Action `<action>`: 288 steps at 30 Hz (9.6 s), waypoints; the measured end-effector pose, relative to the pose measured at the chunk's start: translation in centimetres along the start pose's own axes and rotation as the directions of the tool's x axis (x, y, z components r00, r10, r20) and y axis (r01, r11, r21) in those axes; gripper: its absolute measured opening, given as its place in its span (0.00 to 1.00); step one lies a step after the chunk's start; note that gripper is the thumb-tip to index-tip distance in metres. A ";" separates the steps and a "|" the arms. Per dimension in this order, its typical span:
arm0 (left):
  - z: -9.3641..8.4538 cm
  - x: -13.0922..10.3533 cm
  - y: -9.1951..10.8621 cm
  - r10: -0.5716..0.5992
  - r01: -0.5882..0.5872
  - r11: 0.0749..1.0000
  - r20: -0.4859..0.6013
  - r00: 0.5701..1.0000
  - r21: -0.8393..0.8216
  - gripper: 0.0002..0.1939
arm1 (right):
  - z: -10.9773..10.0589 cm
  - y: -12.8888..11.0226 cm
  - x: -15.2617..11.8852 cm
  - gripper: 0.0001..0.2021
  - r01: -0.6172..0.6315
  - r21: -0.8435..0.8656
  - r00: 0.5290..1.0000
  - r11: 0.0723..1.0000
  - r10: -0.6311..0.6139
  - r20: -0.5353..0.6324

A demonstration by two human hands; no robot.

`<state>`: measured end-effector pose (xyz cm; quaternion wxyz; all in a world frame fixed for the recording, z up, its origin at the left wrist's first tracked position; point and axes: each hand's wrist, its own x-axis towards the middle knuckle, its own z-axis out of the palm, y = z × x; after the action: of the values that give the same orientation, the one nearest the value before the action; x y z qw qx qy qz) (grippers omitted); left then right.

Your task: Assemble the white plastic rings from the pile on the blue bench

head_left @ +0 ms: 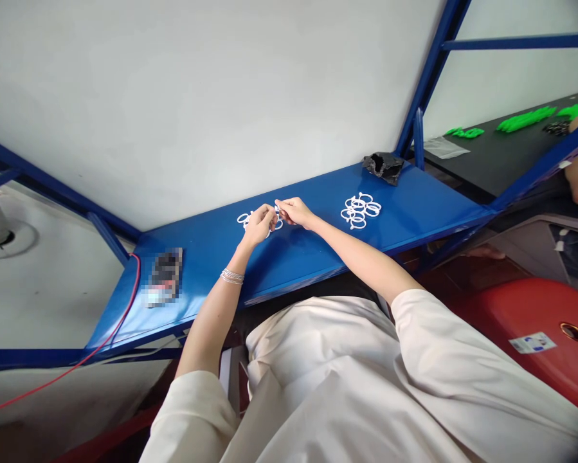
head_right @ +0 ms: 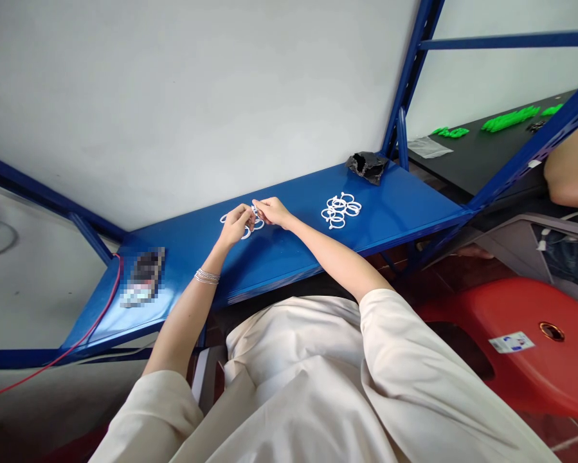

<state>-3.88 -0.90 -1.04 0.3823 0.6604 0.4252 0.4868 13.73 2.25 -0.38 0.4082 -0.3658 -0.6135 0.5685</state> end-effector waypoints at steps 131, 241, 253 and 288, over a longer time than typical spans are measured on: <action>0.3 0.0 1.3 -0.106 0.103 0.994 -0.165 0.981 -0.024 0.17 | -0.9 0.5 0.0 0.08 0.271 -0.348 0.961 0.898 -0.270 0.054; -0.1 -0.1 0.4 0.122 -0.134 0.990 -0.225 0.967 -0.039 0.42 | 4.2 2.0 0.0 0.21 0.411 -0.043 0.902 0.911 -0.399 0.166; -0.1 -0.1 0.1 0.170 -0.177 0.984 -0.200 0.965 -0.018 0.45 | 3.9 1.9 0.1 0.27 0.463 -0.271 0.886 0.844 -0.432 0.168; -1.1 0.1 1.0 -0.161 0.102 0.879 -0.088 0.983 -0.465 0.53 | 4.5 3.6 0.7 0.31 0.516 -0.400 0.856 0.757 -0.471 0.213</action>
<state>-4.74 -1.03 0.22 0.5324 0.4895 0.3652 0.5862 9.27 1.39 -4.02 0.4184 -0.2454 -0.8203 0.3030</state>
